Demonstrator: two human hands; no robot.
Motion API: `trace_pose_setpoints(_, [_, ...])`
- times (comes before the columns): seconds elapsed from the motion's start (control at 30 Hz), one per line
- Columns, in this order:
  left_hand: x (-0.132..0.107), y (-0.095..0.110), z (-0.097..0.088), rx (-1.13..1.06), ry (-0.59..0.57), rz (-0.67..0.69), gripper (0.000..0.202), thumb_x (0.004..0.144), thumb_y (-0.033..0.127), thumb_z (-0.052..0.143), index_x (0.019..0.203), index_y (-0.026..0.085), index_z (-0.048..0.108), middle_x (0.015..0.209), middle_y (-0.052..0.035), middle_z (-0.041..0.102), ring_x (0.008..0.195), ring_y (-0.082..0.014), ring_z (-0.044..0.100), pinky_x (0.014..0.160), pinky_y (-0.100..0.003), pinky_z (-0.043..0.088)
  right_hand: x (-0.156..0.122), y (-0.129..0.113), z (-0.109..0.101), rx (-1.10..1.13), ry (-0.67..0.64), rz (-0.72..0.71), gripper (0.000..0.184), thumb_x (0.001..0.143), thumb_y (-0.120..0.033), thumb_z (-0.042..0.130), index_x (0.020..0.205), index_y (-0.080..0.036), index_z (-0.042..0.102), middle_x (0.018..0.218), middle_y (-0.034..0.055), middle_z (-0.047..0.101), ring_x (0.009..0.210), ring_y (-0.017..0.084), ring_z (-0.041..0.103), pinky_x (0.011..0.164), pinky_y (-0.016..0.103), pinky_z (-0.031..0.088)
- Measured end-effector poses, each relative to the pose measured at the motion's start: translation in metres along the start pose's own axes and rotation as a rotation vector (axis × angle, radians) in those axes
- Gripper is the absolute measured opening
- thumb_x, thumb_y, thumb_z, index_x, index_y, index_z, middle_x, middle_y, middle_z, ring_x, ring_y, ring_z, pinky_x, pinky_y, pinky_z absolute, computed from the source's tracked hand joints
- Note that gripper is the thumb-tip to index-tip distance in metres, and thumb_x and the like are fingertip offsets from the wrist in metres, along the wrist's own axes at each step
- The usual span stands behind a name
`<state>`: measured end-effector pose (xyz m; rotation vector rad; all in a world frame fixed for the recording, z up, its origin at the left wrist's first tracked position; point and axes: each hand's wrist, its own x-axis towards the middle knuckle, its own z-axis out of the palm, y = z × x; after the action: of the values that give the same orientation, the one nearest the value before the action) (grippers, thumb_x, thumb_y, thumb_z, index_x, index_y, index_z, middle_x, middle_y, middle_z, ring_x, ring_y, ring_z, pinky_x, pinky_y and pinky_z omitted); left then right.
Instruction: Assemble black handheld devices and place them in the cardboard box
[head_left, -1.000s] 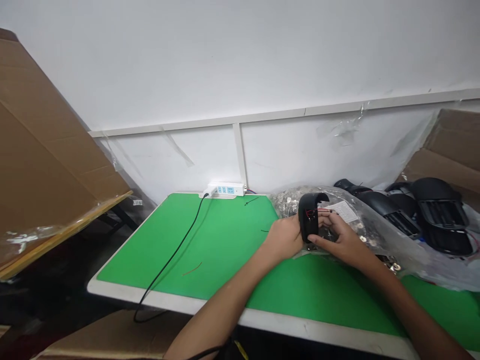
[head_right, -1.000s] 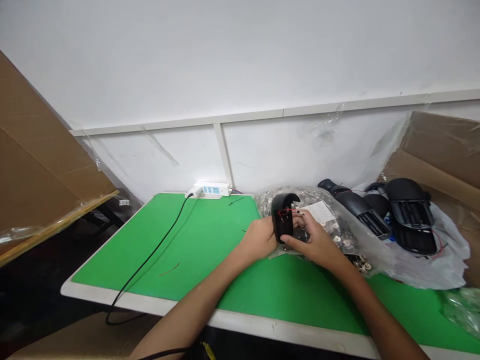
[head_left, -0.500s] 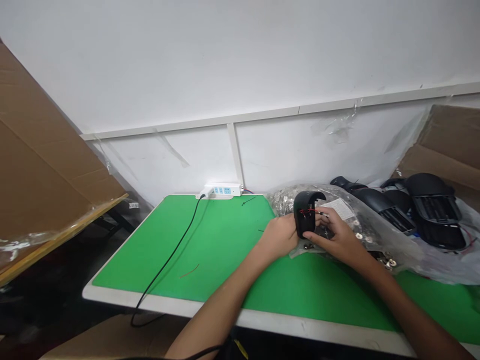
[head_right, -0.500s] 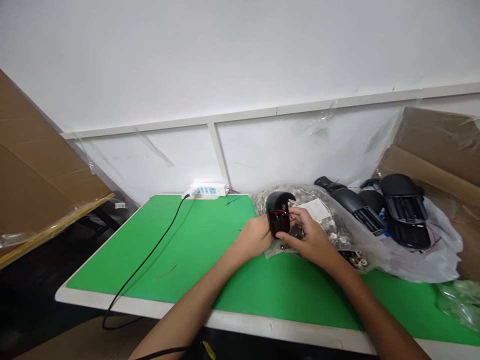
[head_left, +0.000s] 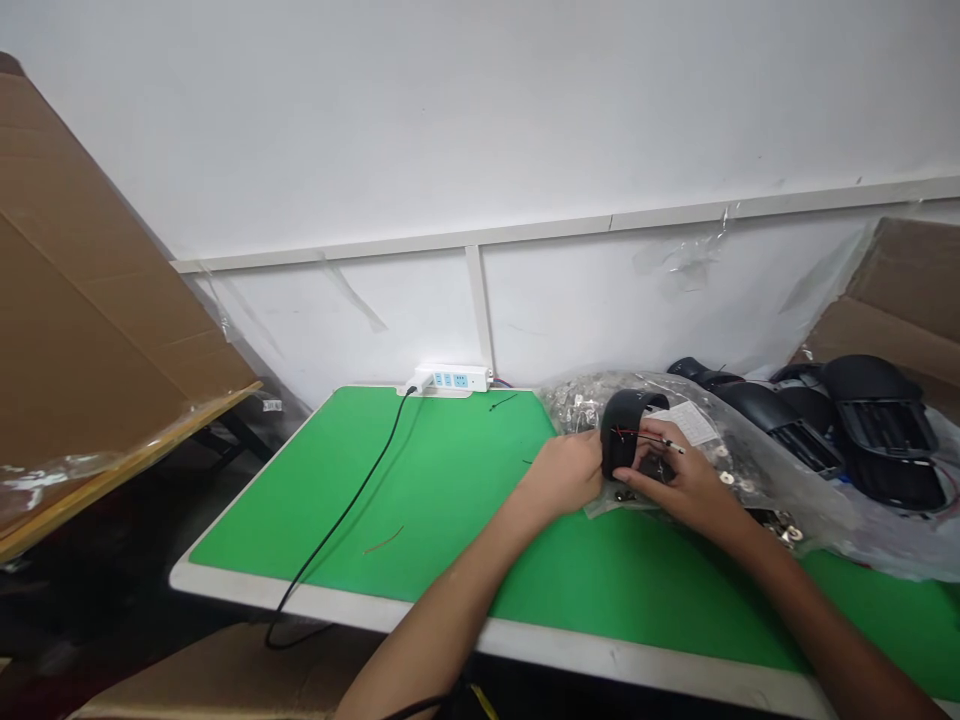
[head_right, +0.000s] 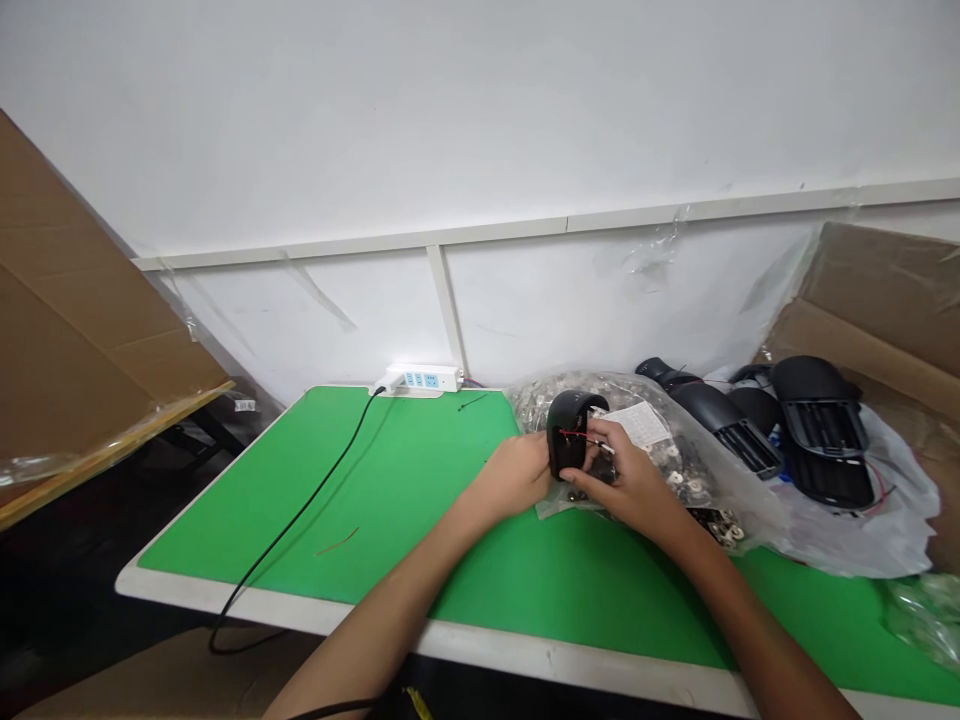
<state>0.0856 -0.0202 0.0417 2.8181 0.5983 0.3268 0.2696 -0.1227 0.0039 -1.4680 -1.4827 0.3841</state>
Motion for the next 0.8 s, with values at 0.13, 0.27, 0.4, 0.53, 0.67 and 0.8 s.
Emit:
trace_pose_setpoints(0.13, [-0.0004,0.0000,-0.0027,0.022,-0.025,0.000,0.027,0.095,0.012,0.048,0.115,0.014,0.064,0.115,-0.0148,0.077,0.099,-0.0299,0.076,0.081,-0.037,0.058,-0.0001,0.0014,0.0006,0.010,0.015,-0.041,0.062,0.087,-0.060,0.078,0.133,-0.024,0.056,0.103,0.0098,0.074,0.089,0.029,0.074,0.068,0.038,0.063])
trace_pose_setpoints(0.27, [-0.0002,-0.0010,-0.0030,0.026,-0.025,0.011,0.026,0.095,0.012,0.048,0.115,0.015,0.063,0.114,-0.0131,0.077,0.099,-0.0274,0.075,0.082,-0.035,0.058,0.0000,0.0001,0.0002,-0.030,0.025,-0.062,0.058,0.089,-0.057,0.076,0.132,-0.023,0.057,0.101,0.0099,0.074,0.087,0.029,0.074,0.066,0.037,0.062])
trace_pose_setpoints(0.4, [-0.0002,-0.0018,-0.0020,0.017,-0.023,0.010,0.025,0.096,0.013,0.047,0.115,0.015,0.063,0.114,-0.0131,0.077,0.099,-0.0282,0.075,0.082,-0.036,0.058,-0.0002,-0.0026,0.0002,-0.027,0.045,-0.073,0.059,0.088,-0.058,0.077,0.131,-0.025,0.056,0.110,0.0111,0.073,0.095,0.029,0.075,0.074,0.040,0.064])
trace_pose_setpoints(0.53, [-0.0005,-0.0003,-0.0027,0.021,-0.021,0.002,0.025,0.096,0.012,0.047,0.116,0.015,0.063,0.115,-0.0134,0.077,0.100,-0.0280,0.076,0.082,-0.036,0.058,-0.0003,-0.0020,0.0007,-0.012,0.037,-0.080,0.060,0.089,-0.057,0.076,0.133,-0.025,0.053,0.114,0.0119,0.071,0.098,0.029,0.074,0.078,0.041,0.064])
trace_pose_setpoints(0.67, [-0.0005,0.0007,-0.0031,0.034,-0.026,-0.006,0.025,0.097,0.012,0.048,0.118,0.015,0.062,0.114,-0.0129,0.077,0.099,-0.0271,0.076,0.082,-0.034,0.058,0.0005,-0.0002,0.0003,-0.039,0.044,-0.106,0.060,0.089,-0.057,0.076,0.133,-0.024,0.052,0.111,0.0102,0.072,0.095,0.028,0.074,0.083,0.043,0.064])
trace_pose_setpoints(0.8, [-0.0004,-0.0011,-0.0016,0.065,-0.030,0.001,0.026,0.098,0.013,0.048,0.121,0.016,0.060,0.114,-0.0124,0.076,0.099,-0.0268,0.076,0.082,-0.034,0.058,0.0003,-0.0028,-0.0011,-0.101,0.044,-0.082,0.059,0.089,-0.060,0.074,0.131,-0.024,0.053,0.111,0.0105,0.072,0.099,0.029,0.074,0.082,0.042,0.064])
